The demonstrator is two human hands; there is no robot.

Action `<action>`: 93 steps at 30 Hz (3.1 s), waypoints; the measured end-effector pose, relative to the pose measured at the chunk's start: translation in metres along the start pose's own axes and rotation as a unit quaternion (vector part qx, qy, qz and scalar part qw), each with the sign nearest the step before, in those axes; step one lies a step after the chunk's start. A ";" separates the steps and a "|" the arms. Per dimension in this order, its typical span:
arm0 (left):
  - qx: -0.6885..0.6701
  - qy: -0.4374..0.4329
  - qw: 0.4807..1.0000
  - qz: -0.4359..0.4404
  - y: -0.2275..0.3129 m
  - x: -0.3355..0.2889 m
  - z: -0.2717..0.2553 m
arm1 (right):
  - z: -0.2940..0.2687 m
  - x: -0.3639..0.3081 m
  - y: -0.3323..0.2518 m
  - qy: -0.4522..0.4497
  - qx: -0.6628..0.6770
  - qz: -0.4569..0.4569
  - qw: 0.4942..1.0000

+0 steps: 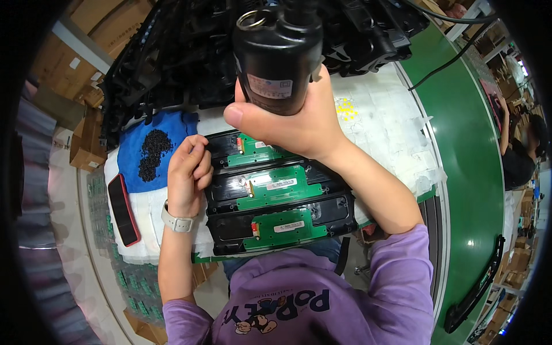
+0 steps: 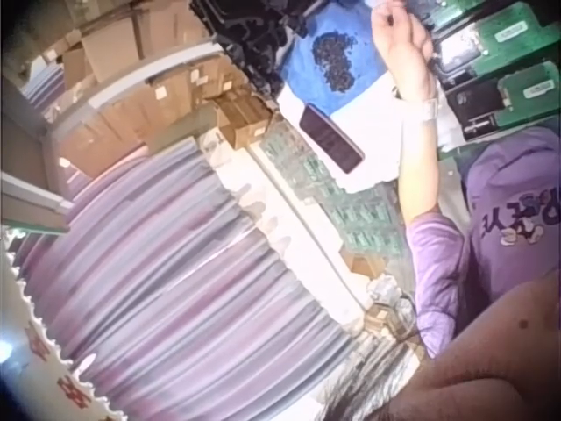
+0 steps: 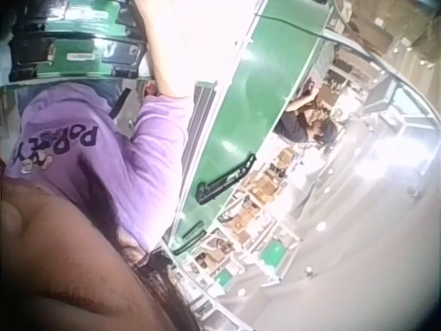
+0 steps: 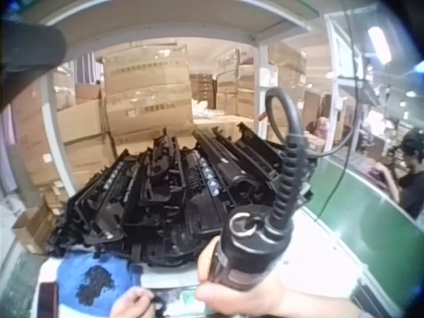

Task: Installing electronic chips and securing them with screws on plastic housings using an electric screwdriver.

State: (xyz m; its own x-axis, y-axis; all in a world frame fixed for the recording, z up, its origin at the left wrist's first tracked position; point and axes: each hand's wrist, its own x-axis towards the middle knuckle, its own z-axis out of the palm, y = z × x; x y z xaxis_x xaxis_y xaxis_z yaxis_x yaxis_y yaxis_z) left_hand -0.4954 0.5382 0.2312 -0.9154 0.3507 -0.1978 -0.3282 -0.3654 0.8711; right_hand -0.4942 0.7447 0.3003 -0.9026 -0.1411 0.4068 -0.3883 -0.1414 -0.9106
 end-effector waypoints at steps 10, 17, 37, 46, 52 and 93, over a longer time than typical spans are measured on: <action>0.028 -0.012 0.998 0.059 0.006 -0.005 0.004 | -0.014 -0.007 -0.008 -0.053 0.075 0.004 0.996; 0.076 -0.087 0.993 0.033 0.002 -0.017 0.018 | -0.017 -0.005 -0.025 -0.089 0.307 -0.133 0.938; 0.137 -0.121 0.983 0.020 -0.006 -0.019 0.023 | -0.006 -0.010 -0.021 0.038 0.351 -0.106 0.929; 0.083 0.023 0.987 0.135 0.002 -0.003 0.005 | -0.016 -0.021 -0.009 0.007 0.160 -0.018 0.987; 0.052 0.050 0.991 0.114 0.007 -0.004 0.005 | -0.016 -0.022 -0.006 0.002 0.106 -0.015 0.994; 0.229 -0.157 0.960 -0.042 -0.004 -0.018 0.029 | -0.018 -0.022 -0.015 -0.068 0.322 -0.100 0.939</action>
State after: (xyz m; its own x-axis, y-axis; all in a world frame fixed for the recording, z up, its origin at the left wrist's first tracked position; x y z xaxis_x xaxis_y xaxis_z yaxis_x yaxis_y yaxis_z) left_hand -0.4706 0.5582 0.2443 -0.7508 0.6316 -0.1933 -0.1947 0.0680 0.9785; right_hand -0.4722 0.7681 0.3040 -0.7744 -0.1652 0.6107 -0.3153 -0.7362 -0.5989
